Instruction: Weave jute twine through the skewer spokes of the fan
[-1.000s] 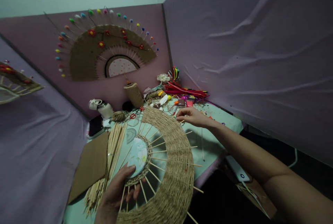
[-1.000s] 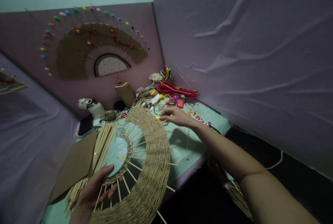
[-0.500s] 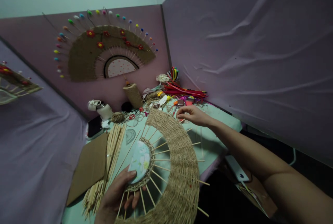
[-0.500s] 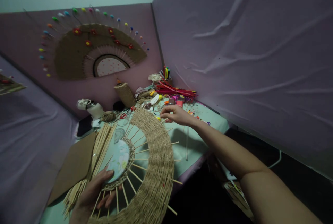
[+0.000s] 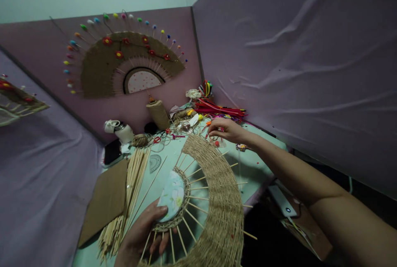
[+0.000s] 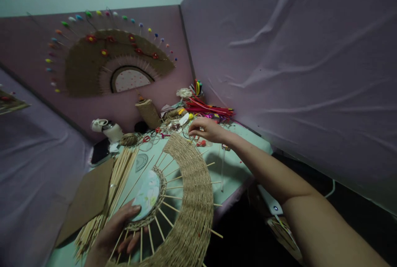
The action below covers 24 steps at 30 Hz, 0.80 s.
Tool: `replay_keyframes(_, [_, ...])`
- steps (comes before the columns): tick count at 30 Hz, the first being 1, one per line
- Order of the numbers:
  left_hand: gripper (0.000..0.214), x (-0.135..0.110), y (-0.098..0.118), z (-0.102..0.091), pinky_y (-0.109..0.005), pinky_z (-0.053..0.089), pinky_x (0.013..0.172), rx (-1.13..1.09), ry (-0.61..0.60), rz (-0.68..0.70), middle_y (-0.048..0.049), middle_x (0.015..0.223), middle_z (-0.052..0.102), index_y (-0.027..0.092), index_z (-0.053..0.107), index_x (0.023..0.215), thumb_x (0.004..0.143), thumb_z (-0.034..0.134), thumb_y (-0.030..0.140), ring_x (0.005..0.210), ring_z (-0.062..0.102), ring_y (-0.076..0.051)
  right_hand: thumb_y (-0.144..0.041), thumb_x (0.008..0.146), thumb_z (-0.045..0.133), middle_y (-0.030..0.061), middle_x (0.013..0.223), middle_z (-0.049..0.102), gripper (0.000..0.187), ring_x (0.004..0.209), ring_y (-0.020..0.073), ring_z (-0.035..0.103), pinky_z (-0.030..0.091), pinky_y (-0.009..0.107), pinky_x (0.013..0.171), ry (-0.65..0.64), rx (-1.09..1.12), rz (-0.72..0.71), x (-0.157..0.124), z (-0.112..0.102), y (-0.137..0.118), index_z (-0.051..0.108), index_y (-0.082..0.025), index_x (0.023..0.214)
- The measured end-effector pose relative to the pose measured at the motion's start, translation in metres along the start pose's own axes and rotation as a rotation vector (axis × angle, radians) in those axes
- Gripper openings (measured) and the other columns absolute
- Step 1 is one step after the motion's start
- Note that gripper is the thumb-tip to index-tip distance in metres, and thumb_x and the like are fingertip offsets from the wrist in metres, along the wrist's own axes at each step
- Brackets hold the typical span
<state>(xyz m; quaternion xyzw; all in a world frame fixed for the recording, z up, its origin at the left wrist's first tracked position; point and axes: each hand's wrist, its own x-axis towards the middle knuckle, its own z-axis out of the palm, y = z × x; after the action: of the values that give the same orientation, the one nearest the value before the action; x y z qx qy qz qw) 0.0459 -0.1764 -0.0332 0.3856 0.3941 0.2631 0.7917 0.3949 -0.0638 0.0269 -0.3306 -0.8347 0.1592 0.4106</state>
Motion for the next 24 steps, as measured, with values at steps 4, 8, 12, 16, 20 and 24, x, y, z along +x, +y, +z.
replay_keyframes(4, [0.037,0.002,-0.003,-0.003,-0.014,0.026,0.022,-0.018,-0.027,0.015,0.0010,0.048,0.060,0.013,0.046,0.099,0.076,0.062,0.036,0.029,0.055,-0.016,-0.033,0.080,0.060,0.0036,0.075,0.063,0.019,0.071,0.0129,0.055,0.043,0.027,0.068,-0.089,0.121,0.164,0.006,0.000,0.003,0.065,-0.014,0.079])
replay_keyframes(8, [0.036,0.000,-0.003,-0.002,-0.014,0.028,0.023,-0.026,-0.038,0.016,-0.0003,0.051,0.062,0.013,0.046,0.101,0.077,0.061,0.035,0.031,0.056,-0.017,-0.034,0.078,0.061,0.0025,0.073,0.062,0.021,0.068,0.0113,0.054,0.043,0.026,0.067,-0.128,0.286,0.299,0.006,0.009,0.010,0.064,-0.013,0.078])
replay_keyframes(12, [0.034,-0.003,-0.001,0.002,-0.014,0.030,0.024,-0.015,-0.022,0.009,-0.0022,0.056,0.064,0.013,0.045,0.103,0.079,0.060,0.032,0.032,0.057,-0.016,-0.034,0.076,0.063,0.0001,0.069,0.058,0.022,0.063,0.0090,0.051,0.040,0.024,0.061,-0.151,0.424,0.376,0.004,0.020,0.015,0.062,-0.012,0.076])
replay_keyframes(16, [0.038,-0.002,-0.001,0.001,-0.014,0.031,0.024,-0.029,-0.048,0.009,-0.0018,0.055,0.064,0.013,0.044,0.106,0.078,0.061,0.033,0.033,0.057,-0.017,-0.034,0.075,0.063,-0.0005,0.069,0.057,0.021,0.062,0.0080,0.050,0.041,0.023,0.061,-0.178,0.503,0.396,0.006,0.024,0.017,0.061,-0.012,0.075])
replay_keyframes(20, [0.042,0.001,-0.003,-0.001,-0.014,0.029,0.023,-0.041,-0.067,0.011,-0.0004,0.051,0.063,0.014,0.043,0.108,0.076,0.062,0.034,0.032,0.056,-0.017,-0.034,0.074,0.064,-0.0010,0.067,0.057,0.021,0.061,0.0079,0.051,0.042,0.024,0.062,-0.176,0.533,0.419,0.009,0.023,0.018,0.061,-0.013,0.074])
replay_keyframes(24, [0.042,0.002,-0.004,-0.002,-0.014,0.029,0.023,-0.031,-0.063,0.000,-0.0009,0.051,0.063,0.014,0.043,0.109,0.077,0.062,0.035,0.032,0.056,-0.017,-0.033,0.073,0.065,-0.0015,0.065,0.057,0.021,0.059,0.0080,0.050,0.041,0.023,0.059,-0.151,0.499,0.391,0.016,0.023,0.026,0.061,-0.013,0.074])
